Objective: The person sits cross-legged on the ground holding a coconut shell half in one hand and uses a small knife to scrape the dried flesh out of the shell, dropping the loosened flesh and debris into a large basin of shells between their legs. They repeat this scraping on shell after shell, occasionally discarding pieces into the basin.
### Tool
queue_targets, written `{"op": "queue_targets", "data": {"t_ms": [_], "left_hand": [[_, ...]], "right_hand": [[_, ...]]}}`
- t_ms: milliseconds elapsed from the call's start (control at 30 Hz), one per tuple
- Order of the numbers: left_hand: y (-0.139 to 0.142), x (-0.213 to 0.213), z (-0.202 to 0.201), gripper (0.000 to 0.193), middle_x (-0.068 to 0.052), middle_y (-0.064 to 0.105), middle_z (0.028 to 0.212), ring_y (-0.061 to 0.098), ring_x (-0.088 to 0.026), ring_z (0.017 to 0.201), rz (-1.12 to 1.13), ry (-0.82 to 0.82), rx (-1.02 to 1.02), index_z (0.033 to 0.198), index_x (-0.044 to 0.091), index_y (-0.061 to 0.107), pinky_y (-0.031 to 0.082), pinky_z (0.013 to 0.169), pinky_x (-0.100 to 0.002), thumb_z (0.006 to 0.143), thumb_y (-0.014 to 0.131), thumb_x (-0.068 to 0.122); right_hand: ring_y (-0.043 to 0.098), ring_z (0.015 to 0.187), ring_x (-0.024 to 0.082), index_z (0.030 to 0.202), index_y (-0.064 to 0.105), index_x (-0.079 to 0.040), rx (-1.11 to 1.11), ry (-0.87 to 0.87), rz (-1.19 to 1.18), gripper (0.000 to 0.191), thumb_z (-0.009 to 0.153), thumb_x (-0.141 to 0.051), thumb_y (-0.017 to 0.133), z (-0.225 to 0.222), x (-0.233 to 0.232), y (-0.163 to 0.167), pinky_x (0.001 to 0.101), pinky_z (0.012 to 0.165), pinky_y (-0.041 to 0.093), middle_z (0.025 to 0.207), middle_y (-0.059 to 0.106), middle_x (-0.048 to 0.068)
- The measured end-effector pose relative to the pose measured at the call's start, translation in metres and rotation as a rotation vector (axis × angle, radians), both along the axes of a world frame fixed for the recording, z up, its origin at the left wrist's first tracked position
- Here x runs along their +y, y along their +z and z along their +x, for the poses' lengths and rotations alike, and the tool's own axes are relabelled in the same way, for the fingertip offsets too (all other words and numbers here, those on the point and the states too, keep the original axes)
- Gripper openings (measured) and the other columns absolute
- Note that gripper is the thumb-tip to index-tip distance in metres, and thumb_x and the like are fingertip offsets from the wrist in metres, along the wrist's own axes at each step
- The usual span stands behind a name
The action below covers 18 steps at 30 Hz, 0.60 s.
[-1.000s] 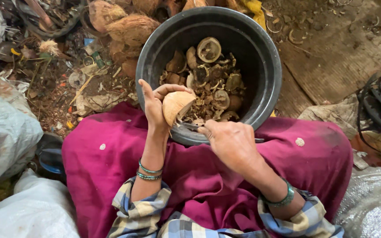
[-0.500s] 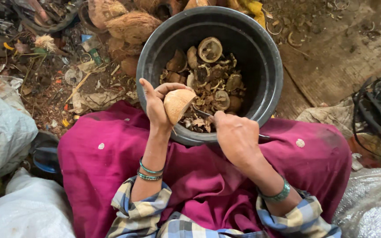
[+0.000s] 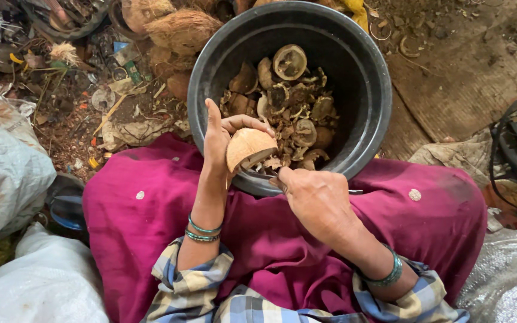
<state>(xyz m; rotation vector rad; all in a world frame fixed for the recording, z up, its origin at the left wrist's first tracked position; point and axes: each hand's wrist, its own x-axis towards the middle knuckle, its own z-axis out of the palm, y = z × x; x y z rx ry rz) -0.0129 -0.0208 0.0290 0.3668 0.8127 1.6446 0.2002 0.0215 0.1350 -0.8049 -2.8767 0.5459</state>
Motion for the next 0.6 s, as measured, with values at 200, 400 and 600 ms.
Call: {"op": "queue_targets", "data": {"t_ms": [200,400,600], "left_hand": [[0.002,0.000,0.002,0.108,-0.024,0.075,0.093,0.074,-0.032,0.082,0.002,-0.067,-0.003,0.094,-0.010,0.073,0.062,0.080,-0.044,0.096,0.015,0.081],[0.005,-0.002,0.011,0.107,-0.024,0.075,0.092,0.075,-0.031,0.084,0.034,-0.090,0.073,0.093,-0.012,0.072,0.064,0.085,-0.040,0.098,0.017,0.080],[0.004,0.000,0.017,0.104,-0.022,0.075,0.091,0.076,-0.029,0.080,-0.022,-0.051,0.163,0.093,-0.011,0.071,0.065,0.081,-0.039,0.096,0.019,0.079]], "right_hand": [[0.070,0.066,0.032,0.082,0.066,-0.011,-0.056,0.017,0.002,0.011,0.089,-0.015,0.059,-0.002,0.000,-0.004,0.0464,0.056,0.052,0.071,0.069,0.011],[0.070,0.064,0.031,0.085,0.063,-0.009,-0.024,0.044,0.059,0.008,0.090,-0.011,0.057,0.001,-0.009,-0.006,0.0441,0.054,0.053,0.070,0.069,0.011],[0.070,0.062,0.025,0.081,0.059,-0.012,-0.069,-0.013,0.233,0.004,0.084,-0.009,0.058,-0.008,-0.032,-0.018,0.0381,0.052,0.054,0.069,0.067,0.008]]}}
